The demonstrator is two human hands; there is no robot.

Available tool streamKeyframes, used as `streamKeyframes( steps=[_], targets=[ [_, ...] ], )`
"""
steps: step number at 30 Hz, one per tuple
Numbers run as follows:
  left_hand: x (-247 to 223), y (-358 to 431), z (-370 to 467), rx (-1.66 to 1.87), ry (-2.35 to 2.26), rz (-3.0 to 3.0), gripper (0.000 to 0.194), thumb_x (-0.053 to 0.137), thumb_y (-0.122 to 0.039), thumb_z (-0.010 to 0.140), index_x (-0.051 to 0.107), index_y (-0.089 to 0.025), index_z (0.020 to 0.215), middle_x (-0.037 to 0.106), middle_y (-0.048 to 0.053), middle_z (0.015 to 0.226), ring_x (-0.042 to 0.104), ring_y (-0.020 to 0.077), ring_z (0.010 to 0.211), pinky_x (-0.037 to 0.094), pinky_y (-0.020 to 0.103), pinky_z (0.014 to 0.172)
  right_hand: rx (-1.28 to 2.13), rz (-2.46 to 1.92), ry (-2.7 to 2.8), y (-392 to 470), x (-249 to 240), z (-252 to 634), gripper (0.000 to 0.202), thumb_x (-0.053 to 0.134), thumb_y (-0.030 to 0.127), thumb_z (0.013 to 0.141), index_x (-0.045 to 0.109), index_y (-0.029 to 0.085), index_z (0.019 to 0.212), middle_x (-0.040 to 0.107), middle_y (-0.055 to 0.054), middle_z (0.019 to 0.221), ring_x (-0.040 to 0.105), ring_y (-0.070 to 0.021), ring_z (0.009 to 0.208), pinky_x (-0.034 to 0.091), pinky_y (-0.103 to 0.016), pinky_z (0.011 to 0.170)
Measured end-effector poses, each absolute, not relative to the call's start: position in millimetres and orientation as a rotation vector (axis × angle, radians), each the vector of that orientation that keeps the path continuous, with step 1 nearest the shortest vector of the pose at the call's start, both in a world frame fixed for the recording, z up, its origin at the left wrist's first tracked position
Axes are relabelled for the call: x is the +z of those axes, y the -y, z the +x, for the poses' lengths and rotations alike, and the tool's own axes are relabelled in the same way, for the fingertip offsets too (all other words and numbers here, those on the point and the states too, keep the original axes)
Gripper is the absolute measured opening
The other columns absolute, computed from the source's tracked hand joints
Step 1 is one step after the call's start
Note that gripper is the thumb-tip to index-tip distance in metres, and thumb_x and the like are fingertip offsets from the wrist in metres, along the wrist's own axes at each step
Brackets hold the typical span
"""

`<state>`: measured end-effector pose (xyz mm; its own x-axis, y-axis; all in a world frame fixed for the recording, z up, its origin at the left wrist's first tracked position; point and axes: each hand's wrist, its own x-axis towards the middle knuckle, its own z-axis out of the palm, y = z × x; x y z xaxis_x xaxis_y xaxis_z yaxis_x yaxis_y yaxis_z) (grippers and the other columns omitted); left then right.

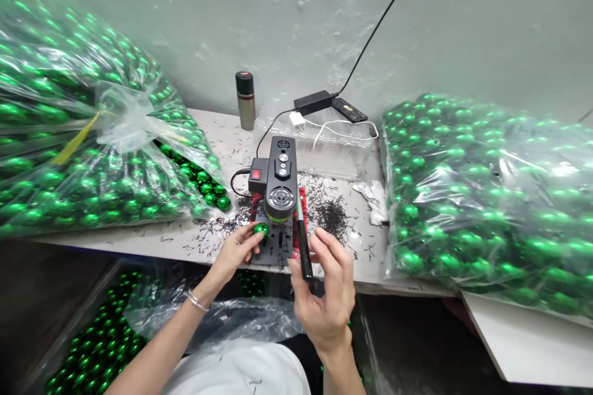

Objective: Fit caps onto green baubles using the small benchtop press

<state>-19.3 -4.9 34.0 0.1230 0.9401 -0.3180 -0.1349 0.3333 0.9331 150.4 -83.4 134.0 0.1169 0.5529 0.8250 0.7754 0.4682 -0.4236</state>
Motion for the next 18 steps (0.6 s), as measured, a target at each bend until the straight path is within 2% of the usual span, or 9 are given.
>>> streamKeyframes(
  steps=[4,8,11,15,18],
  targets=[
    [32.2,2.6,-10.5,0.937,-1.347,1.384,0.046,0.07,-0.041,0.08,0.069,-0.017,0.118,0.056,-0.006,0.051,0.054,0.0142,0.051,0.043,0.025,0.054,-0.27,-1.219,1.574,84.7,132.4,149.0,0.056,0.069,0.01,0.082,0.054,0.022,0.135,0.066,-0.012,0.119,0.065,-0.0227,0.112,0.064,-0.03,0.076],
    [36.2,3.0,-8.5,0.889,-1.416,1.781,0.038,0.068,-0.036,0.084,0.07,-0.02,0.118,0.068,0.0,0.07,0.06,0.0164,0.06,0.048,0.028,0.065,-0.269,-1.228,1.571,86.3,129.0,149.7,0.052,0.068,0.014,0.084,0.055,0.022,0.134,0.066,-0.012,0.119,0.066,-0.0235,0.112,0.064,-0.033,0.079],
    [35.5,4.1,-12.0,0.872,-1.397,1.953,0.037,0.067,-0.036,0.087,0.068,-0.02,0.12,0.073,0.003,0.082,0.062,0.017,0.063,0.049,0.029,0.066,-0.256,-1.18,1.584,82.8,131.4,150.9,0.05,0.068,0.018,0.084,0.056,0.02,0.133,0.066,-0.013,0.119,0.065,-0.0238,0.112,0.063,-0.036,0.081],
    [28.9,7.9,-19.7,0.982,-1.314,2.097,0.031,0.065,-0.037,0.09,0.068,-0.021,0.116,0.075,0.006,0.094,0.066,0.0195,0.074,0.051,0.032,0.074,-0.244,-1.09,1.659,68.0,142.2,149.8,0.029,0.062,0.02,0.088,0.063,0.019,0.117,0.071,-0.011,0.108,0.069,-0.0218,0.101,0.061,-0.038,0.082],
    [25.3,9.9,-23.1,1.034,-1.306,2.129,0.027,0.062,-0.035,0.092,0.067,-0.021,0.115,0.075,0.007,0.101,0.068,0.0212,0.082,0.052,0.034,0.079,-0.169,-1.034,1.715,55.6,147.0,146.5,0.016,0.056,0.013,0.089,0.064,0.019,0.102,0.072,-0.006,0.091,0.071,-0.0177,0.087,0.059,-0.033,0.075]
  ],
)
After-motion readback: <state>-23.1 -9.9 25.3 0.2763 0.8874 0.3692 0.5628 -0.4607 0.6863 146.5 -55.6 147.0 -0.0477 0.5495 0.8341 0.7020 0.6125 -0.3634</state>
